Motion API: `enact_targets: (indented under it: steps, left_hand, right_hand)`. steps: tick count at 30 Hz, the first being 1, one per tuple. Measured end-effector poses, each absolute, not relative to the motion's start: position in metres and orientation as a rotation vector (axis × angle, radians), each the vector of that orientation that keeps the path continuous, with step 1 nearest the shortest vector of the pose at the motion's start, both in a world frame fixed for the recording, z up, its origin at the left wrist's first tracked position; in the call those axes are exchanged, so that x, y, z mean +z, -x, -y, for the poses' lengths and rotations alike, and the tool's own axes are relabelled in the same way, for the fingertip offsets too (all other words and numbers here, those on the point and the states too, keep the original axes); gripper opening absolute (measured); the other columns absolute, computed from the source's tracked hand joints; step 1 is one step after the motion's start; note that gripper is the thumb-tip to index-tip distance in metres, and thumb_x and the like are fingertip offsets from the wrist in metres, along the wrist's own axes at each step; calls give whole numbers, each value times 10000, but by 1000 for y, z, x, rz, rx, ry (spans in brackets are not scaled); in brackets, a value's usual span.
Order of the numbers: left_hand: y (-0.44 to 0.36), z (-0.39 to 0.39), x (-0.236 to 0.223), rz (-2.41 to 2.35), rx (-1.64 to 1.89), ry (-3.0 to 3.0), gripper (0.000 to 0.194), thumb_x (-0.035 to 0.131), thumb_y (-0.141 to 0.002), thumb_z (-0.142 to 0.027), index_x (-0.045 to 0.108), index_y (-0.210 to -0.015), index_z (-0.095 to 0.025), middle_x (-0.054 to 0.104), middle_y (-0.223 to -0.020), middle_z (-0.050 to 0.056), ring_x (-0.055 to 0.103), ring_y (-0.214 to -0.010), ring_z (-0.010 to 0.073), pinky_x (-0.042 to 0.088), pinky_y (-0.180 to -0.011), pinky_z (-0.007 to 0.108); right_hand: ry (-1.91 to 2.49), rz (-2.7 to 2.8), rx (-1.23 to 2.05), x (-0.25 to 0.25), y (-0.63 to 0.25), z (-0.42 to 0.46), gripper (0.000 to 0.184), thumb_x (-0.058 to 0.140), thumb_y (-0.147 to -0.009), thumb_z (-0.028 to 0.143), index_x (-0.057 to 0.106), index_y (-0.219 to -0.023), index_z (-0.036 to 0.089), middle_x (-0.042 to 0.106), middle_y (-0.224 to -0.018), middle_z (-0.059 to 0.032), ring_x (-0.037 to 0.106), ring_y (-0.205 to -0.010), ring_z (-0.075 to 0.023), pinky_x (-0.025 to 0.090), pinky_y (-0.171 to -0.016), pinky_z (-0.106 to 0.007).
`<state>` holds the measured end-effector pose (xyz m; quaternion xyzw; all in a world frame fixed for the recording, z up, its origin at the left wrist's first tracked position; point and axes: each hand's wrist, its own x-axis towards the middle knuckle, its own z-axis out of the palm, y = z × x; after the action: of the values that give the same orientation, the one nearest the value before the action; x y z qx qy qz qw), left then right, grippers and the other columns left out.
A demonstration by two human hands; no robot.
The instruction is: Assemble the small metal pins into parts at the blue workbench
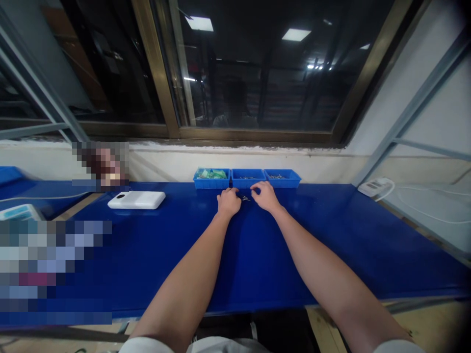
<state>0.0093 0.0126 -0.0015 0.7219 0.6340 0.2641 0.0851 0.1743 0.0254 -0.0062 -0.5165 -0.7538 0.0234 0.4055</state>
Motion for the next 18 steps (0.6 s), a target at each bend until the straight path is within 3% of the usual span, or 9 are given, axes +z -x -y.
enact_targets:
  steps: [6, 18]
  left_hand:
    - [-9, -10, 0, -1884, 684, -2245, 358, 414, -784, -182, 672, -1031, -211, 620, -1165, 97, 505, -1108, 296, 393, -909, 469]
    - [-13, -7, 0, -1875, 658, -2328, 358, 411, -787, -223, 685, -1017, -226, 626, -1136, 91, 506, -1079, 289, 390, -901, 465]
  right_hand:
    - [1479, 2066, 89, -7, -160, -18, 207, 511, -816, 240, 714, -774, 226, 642, -804, -55, 527, -842, -197, 398, -793, -308]
    - [1712, 2013, 273, 1, -159, -13, 183, 528, -775, 211, 710, -791, 220, 701, -819, -47, 613, -782, -175, 404, -671, -243]
